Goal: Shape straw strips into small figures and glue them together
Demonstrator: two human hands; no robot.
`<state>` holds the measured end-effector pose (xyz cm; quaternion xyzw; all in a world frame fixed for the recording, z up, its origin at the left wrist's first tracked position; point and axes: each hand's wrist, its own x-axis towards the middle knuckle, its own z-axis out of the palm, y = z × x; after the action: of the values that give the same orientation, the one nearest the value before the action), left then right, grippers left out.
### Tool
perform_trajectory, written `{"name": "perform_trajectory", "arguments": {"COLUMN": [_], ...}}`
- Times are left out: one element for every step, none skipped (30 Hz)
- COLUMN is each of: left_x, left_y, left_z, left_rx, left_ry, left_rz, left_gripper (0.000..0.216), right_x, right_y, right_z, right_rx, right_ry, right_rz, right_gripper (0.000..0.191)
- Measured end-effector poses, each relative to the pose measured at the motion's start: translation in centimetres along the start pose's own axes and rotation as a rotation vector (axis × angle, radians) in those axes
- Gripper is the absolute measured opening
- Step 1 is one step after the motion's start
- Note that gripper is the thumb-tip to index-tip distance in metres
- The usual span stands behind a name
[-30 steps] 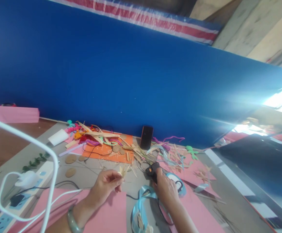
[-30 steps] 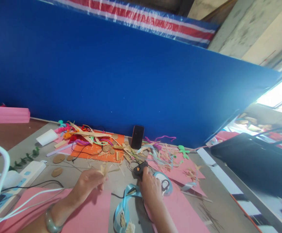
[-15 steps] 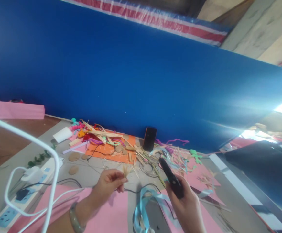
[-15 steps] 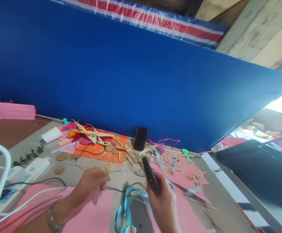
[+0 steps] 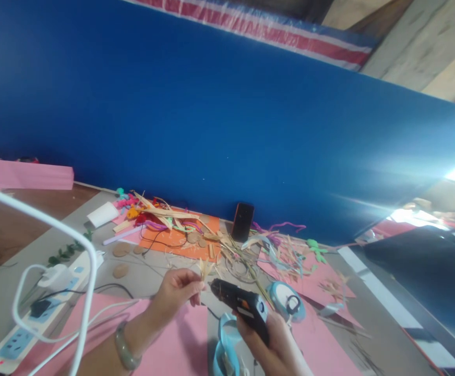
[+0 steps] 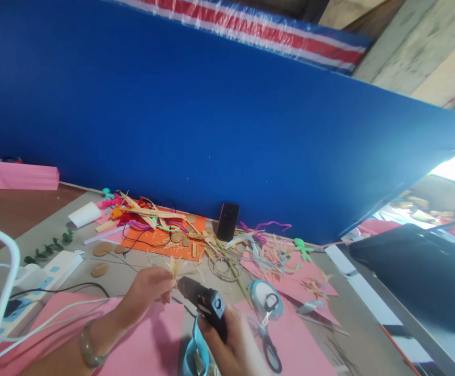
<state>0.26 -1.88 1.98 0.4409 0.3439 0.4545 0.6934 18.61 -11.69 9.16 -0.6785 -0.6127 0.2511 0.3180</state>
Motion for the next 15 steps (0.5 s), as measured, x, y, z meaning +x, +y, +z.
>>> {"name": "perform_trajectory", "arguments": {"left_x": [0.00,0.00,0.00,0.01,0.01,0.02,0.02,0.02,0.01,0.00,0.00,0.00,0.00,0.02,0.03], "left_y": [0.01,0.03,0.05,0.08,0.11,0.13,0.13,0.11,0.07,0.00,-0.09,-0.19,-0.30,-0.40,-0.50], "left_z": [-0.01,-0.01,-0.02,-0.02,-0.03,-0.05,-0.08,-0.12,-0.17,-0.23,-0.28,-0.33,-0.36,-0.39,-0.40], "left_rx": [0.002,0.004,0.004,0.003,0.000,-0.002,-0.002,-0.004,-0.008,-0.014,-0.021,-0.029,-0.037,-0.042,-0.044], "left_ry": [-0.004,-0.007,-0.009,-0.012,-0.014,-0.018,-0.020,-0.025,-0.032,-0.037,-0.041,-0.044,-0.045,-0.045,-0.043], "left_rz": [0.005,0.009,0.011,0.011,0.013,0.014,0.014,0.013,0.012,0.012,0.015,0.022,0.030,0.036,0.039], "left_gripper": [0.019,0.019,0.019,0.018,0.018,0.018,0.018,0.018,0.018,0.018,0.018,0.018,0.018,0.018,0.018], "right_x": [0.10,0.21,0.32,0.42,0.51,0.57,0.60,0.61,0.59,0.54,0.49,0.45,0.41,0.39,0.39], "right_y": [-0.11,-0.18,-0.19,-0.15,-0.08,0.01,0.12,0.24,0.35,0.45,0.55,0.62,0.68,0.72,0.75], "right_z": [0.06,0.10,0.15,0.18,0.21,0.23,0.26,0.28,0.31,0.34,0.38,0.41,0.45,0.49,0.54], "right_rx": [-0.005,-0.004,0.001,0.002,-0.002,-0.013,-0.030,-0.049,-0.064,-0.075,-0.084,-0.092,-0.100,-0.106,-0.112], "right_ry": [-0.012,-0.023,-0.029,-0.032,-0.034,-0.035,-0.033,-0.030,-0.025,-0.017,-0.006,0.005,0.015,0.021,0.023], "right_rz": [-0.004,-0.011,-0.020,-0.027,-0.030,-0.027,-0.019,-0.010,-0.005,-0.005,-0.008,-0.011,-0.013,-0.014,-0.015], "right_gripper": [0.046,0.046,0.046,0.046,0.046,0.046,0.046,0.046,0.046,0.045,0.045,0.045,0.045,0.045,0.045]}}
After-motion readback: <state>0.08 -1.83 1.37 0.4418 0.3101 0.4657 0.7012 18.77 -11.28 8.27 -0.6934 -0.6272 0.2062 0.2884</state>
